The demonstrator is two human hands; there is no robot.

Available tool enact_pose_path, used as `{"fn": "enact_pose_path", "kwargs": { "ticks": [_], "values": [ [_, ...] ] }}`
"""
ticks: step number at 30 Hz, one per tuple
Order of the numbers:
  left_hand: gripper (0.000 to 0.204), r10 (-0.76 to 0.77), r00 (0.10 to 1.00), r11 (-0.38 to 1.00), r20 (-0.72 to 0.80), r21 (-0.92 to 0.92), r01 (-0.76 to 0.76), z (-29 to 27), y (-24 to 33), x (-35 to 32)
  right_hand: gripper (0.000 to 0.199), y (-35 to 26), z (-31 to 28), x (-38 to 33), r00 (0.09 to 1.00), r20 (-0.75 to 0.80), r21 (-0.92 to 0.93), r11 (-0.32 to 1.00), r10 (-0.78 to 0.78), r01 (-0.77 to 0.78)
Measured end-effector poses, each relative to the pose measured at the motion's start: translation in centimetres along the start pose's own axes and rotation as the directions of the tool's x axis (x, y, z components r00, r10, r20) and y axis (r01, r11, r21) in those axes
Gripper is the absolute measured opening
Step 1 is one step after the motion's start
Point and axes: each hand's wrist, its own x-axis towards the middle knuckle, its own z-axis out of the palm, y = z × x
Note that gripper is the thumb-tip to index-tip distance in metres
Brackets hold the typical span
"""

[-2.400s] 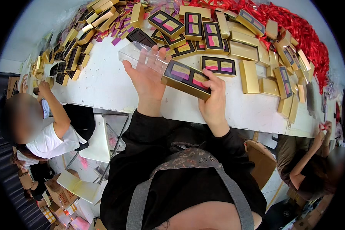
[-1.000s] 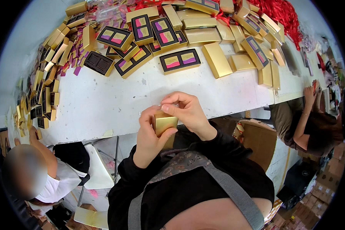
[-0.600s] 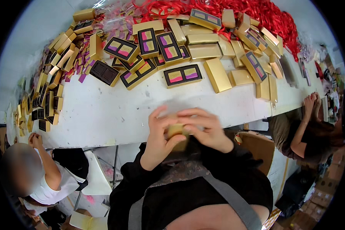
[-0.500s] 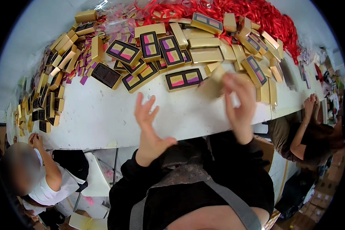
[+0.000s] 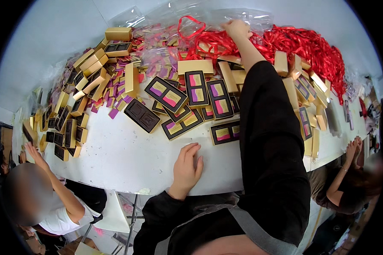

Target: The person assembles makeup compacts by placing colored inserts into black trays and then inserting the trays into gold boxes. They handle the components one at a time, arranging them on a table with other materials like red ribbons.

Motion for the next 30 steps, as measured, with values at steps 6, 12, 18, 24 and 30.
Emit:
{"fn": "enact_pose_path", "kwargs": {
  "ticks": [6, 12, 18, 24, 30],
  "values": [
    [0.040, -0.078, 0.996, 0.969, 0.037, -0.234, 0.084, -0.1, -0.3, -0.9, 0.035, 0.0, -13.1, -9.9, 0.393, -0.400, -0.453, 0.552, -0.828, 0.700],
    [0.048, -0.279, 0.899, -0.247, 0.339, -0.930, 0.274, -2.7, 3.3, 0.5, 0.035, 3.1, -17.0, -31.1, -0.406, -0.248, -0.307, -0.326, -0.880, 0.894],
    [0.065, -0.529, 0.839, -0.180, 0.127, -0.983, 0.035, -3.9, -0.2, -1.4, 0.053, 10.0, -15.5, -38.7, 0.902, -0.350, 0.119, 0.943, -0.253, 0.311],
    [0.073, -0.434, 0.888, -0.304, 0.150, -0.953, 0.012, -2.8, 1.4, -0.4, 0.057, 12.3, -14.6, -41.7, 0.995, 0.075, 0.310, 0.946, 0.073, -0.093],
    [0.081, -0.492, 0.847, -0.573, 0.200, -0.807, -0.142, -1.7, 0.7, 0.3, 0.055, 9.7, -21.6, -48.2, 0.467, 0.833, 0.357, -0.359, -0.295, -0.863]
  ]
}}
